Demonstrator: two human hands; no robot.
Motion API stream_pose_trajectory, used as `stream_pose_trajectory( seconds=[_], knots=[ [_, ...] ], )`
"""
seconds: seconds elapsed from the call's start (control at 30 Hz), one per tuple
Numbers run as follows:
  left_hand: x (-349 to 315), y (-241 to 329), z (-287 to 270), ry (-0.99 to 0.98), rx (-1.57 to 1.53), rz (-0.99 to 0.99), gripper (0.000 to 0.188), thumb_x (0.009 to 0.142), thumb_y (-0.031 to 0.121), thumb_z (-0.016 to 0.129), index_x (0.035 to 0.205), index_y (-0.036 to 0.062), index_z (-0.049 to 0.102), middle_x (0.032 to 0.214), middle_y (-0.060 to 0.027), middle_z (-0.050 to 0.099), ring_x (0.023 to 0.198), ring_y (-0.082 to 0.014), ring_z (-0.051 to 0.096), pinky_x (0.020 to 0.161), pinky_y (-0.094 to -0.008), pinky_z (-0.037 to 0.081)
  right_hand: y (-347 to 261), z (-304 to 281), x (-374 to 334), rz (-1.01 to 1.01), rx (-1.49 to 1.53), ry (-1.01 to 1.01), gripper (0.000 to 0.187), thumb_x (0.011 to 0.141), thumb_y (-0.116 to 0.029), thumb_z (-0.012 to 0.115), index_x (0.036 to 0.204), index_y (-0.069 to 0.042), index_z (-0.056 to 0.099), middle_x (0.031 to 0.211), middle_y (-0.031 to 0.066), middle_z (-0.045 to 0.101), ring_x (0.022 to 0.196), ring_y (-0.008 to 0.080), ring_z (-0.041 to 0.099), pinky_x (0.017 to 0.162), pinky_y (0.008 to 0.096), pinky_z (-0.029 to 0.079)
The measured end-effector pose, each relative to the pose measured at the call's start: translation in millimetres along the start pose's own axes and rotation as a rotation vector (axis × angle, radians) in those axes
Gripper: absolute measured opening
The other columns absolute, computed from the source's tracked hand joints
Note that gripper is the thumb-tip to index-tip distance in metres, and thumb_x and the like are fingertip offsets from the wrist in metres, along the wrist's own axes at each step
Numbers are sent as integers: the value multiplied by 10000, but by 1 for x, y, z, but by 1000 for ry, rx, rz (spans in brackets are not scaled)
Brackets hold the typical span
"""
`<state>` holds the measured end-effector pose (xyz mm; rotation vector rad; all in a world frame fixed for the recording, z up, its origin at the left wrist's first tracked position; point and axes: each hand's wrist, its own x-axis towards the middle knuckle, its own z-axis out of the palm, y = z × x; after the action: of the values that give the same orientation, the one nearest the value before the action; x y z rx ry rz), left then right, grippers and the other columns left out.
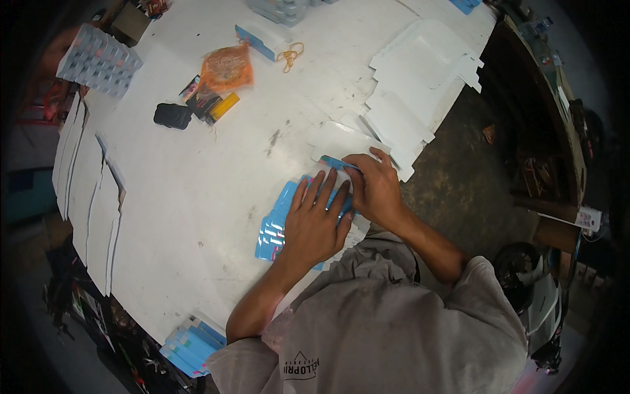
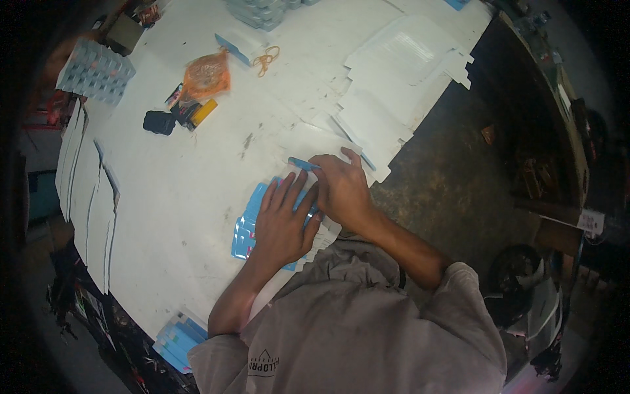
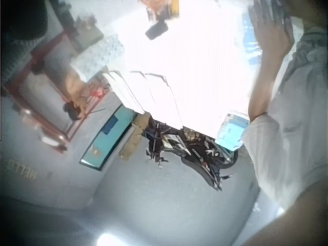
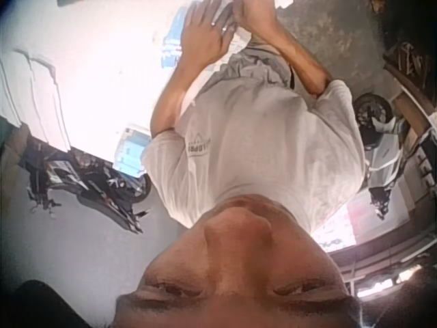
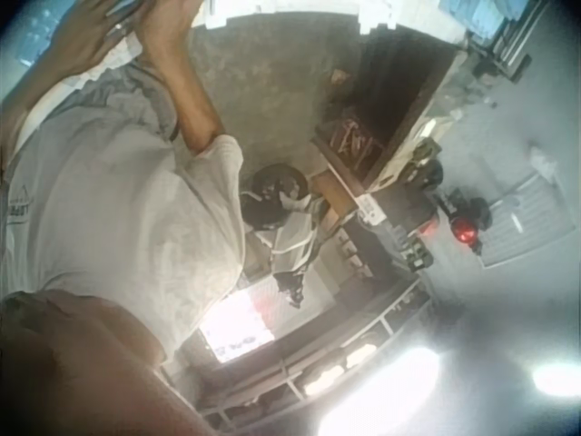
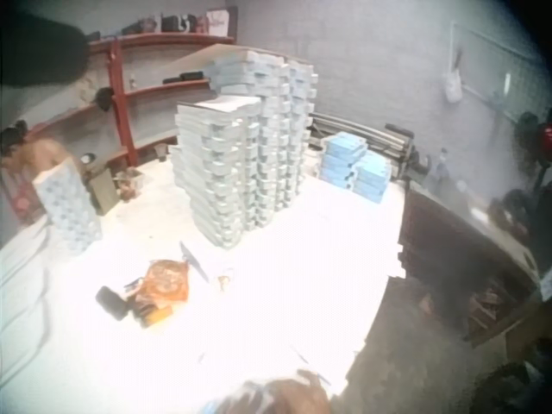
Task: The person repeatedly gathers and aligns stacks of blue paper sheets on a white table, then places them aside. The person also handles white paper sheets, folding or arranging them into smaller stacks. The workspace contains various items including rubber bands and a mobile phone.
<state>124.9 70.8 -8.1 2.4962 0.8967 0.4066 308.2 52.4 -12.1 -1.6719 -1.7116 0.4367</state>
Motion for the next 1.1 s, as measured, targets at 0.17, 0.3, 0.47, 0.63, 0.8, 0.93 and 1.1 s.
stream_pose_trajectory(
  seconds=[0.17,0.3,0.47,0.63,0.8,0.93,1.1],
  knots=[
    [-1,-1,1,-3,19,-2,477,1007,304,595,1376,5,637,1508,-258,521,1454,-425,434,1227,-584,280,-3,-6,3,76,89,-89,238,904,66,641,1127,-18,641,948,177,728,836,407,720,1054,584,476],
    [0,0,-1,-7,14,-6,478,1018,313,583,1379,4,640,1507,-258,526,1455,-420,435,1231,-577,276,-1,-5,5,2,61,-38,234,898,66,659,1118,-12,645,955,160,717,809,400,706,982,560,515],
    [-1,-1,2,-4,-3,-15,494,1021,294,583,1406,-15,605,1515,-274,514,1466,-434,421,1232,-584,279,-1,0,2,14,-10,82,306,907,-69,728,1202,-3,680,1048,152,659,957,343,636,926,515,470],
    [-3,-2,11,82,-123,-65,653,1015,242,581,1539,-93,382,1578,-366,384,1513,-520,319,1239,-619,251,13,-7,-3,-129,-326,-132,473,901,-186,759,1314,21,659,1114,145,606,1081,307,567,914,436,439],
    [-4,0,9,83,-47,-54,754,996,204,600,1584,-124,262,1647,-408,207,1509,-638,201,1229,-670,213,8,-10,-1,-225,-374,-136,462,884,-99,731,1315,38,638,1074,157,620,1022,326,593,880,436,470],
    [-9,4,9,-64,175,-82,733,1004,274,582,1584,-94,327,1672,-344,237,1543,-551,233,1249,-645,195,-19,-29,2,110,171,-308,389,869,12,672,1255,47,646,1024,184,670,993,363,641,827,454,508],
    [-5,-2,1,-119,180,15,757,973,312,636,1549,-104,376,1650,-320,307,1542,-500,277,1239,-670,188,-16,-10,-20,70,36,-131,373,861,19,688,1231,51,651,1105,210,708,1104,400,664,853,468,533]
  ],
)
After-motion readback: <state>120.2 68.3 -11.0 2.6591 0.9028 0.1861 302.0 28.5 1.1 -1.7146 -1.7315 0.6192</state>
